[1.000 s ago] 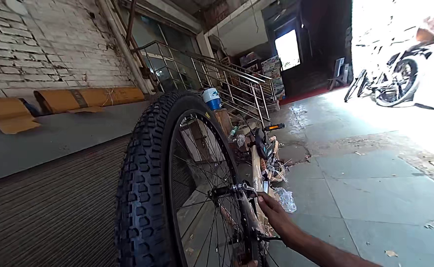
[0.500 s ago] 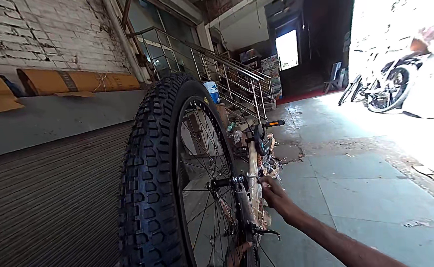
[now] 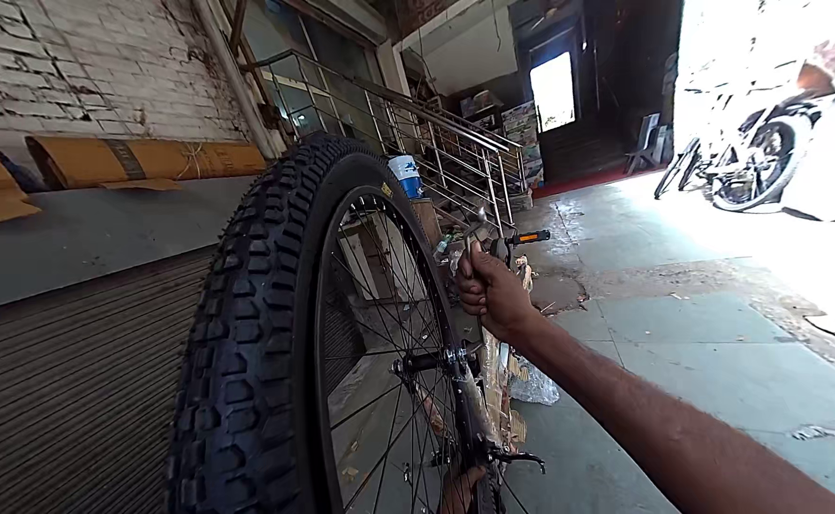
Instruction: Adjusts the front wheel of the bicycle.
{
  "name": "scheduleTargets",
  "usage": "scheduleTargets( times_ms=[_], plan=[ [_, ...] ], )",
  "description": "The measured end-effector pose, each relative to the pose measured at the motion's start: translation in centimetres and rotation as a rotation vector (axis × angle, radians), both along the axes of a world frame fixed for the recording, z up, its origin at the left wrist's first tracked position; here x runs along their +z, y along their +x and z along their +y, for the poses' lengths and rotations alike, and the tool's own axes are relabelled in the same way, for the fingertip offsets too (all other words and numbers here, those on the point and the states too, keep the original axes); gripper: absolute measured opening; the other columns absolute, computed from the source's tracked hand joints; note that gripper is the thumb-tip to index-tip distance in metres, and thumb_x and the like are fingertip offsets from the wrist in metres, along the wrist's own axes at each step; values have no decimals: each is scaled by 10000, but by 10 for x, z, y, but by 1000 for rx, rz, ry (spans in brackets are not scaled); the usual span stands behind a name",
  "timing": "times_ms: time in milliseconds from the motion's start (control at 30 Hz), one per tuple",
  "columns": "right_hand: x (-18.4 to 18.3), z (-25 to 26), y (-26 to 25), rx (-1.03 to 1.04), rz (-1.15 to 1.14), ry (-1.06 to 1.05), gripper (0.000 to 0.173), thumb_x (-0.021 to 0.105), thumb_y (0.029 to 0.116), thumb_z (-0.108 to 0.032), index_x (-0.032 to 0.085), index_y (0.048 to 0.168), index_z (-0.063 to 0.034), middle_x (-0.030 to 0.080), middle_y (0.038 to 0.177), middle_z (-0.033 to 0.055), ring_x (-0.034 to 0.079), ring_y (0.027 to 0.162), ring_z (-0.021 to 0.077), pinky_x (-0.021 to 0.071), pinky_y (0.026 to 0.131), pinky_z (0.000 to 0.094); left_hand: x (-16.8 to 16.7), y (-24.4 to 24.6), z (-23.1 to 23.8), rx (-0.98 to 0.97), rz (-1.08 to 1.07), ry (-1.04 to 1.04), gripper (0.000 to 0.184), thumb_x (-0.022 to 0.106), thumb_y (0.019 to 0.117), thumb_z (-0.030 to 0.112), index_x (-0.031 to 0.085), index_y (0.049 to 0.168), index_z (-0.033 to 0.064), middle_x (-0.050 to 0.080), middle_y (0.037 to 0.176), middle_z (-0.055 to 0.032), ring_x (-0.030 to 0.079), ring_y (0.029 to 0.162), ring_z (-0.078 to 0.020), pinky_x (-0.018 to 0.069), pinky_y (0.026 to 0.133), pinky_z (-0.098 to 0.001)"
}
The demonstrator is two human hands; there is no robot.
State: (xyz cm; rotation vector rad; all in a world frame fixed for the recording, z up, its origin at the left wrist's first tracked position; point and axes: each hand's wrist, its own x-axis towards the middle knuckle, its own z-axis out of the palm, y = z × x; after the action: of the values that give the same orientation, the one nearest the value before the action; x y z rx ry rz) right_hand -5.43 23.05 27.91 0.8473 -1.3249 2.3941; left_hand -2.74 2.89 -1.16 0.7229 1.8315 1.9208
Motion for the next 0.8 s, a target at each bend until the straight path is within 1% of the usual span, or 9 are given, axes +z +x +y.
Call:
scheduleTargets(
  times_ms=[33,100,300,400,500,600,633,733,800],
  plan=[
    [-1,-2,-1,-8,1,15,468,254,1124,-420,494,813,-165,335,555,-75,271,407,21,244,386,168,-39,-25,-3,87,-7,-13,662,602,968,77,290,1510,-138,545,1390,-313,628,1207,-283,547,988,-389],
    [-3,-1,-3,5,11,-32,460,288,1123,-414,495,799,-161,330,550,-74,273,401,18,250,381,161,-59,-40,7,315,-179,-104,678,706,917,135,413,1513,1,571,1417,-203,593,1257,-255,497,1058,-425],
    [0,-11,-3,-65,70,4,413,368,1110,-404,515,808,-164,335,551,-89,290,415,10,265,394,162,-41,-35,19,396,-246,-155,604,671,948,108,435,1489,-20,579,1398,-212,592,1245,-271,475,1072,-427],
    [-3,-5,-48,-190,-353,-98,306,408,1113,-320,576,963,-112,366,580,-77,311,423,17,290,401,170,-44,-37,18,388,-248,-139,623,674,943,107,423,1497,-27,550,1433,-217,566,1280,-273,453,1097,-429],
    [-77,8,-88,-331,-794,-51,88,467,1026,-77,526,1055,-19,546,673,50,477,478,118,437,452,273,-51,-39,15,345,-237,-93,674,669,941,108,377,1538,0,513,1487,-193,545,1318,-243,448,1111,-397],
    [-153,10,-58,-300,-1066,205,544,485,1056,-257,261,1540,-151,590,938,161,581,636,219,503,558,370,-57,-47,14,318,-220,-26,704,667,928,93,353,1552,2,506,1491,-197,547,1317,-238,459,1101,-388],
    [-165,10,-38,-259,-1146,267,567,489,1058,-362,281,1554,-185,578,1009,168,577,705,238,500,611,393,-57,-47,15,319,-221,-23,710,668,924,98,353,1553,5,500,1497,-195,543,1322,-236,457,1102,-384],
    [-190,13,28,-130,-1153,601,633,264,1060,-647,607,1154,-123,540,814,60,501,627,170,450,595,341,-59,-45,15,335,-241,-38,685,687,931,104,381,1535,4,527,1471,-192,562,1297,-234,469,1087,-381],
    [-198,20,72,51,-938,825,814,110,1022,-719,624,1123,-96,594,809,47,560,634,166,502,613,367,-56,-43,14,330,-225,-27,666,678,931,100,394,1523,-8,571,1416,-194,603,1239,-219,497,1057,-373]
  ],
)
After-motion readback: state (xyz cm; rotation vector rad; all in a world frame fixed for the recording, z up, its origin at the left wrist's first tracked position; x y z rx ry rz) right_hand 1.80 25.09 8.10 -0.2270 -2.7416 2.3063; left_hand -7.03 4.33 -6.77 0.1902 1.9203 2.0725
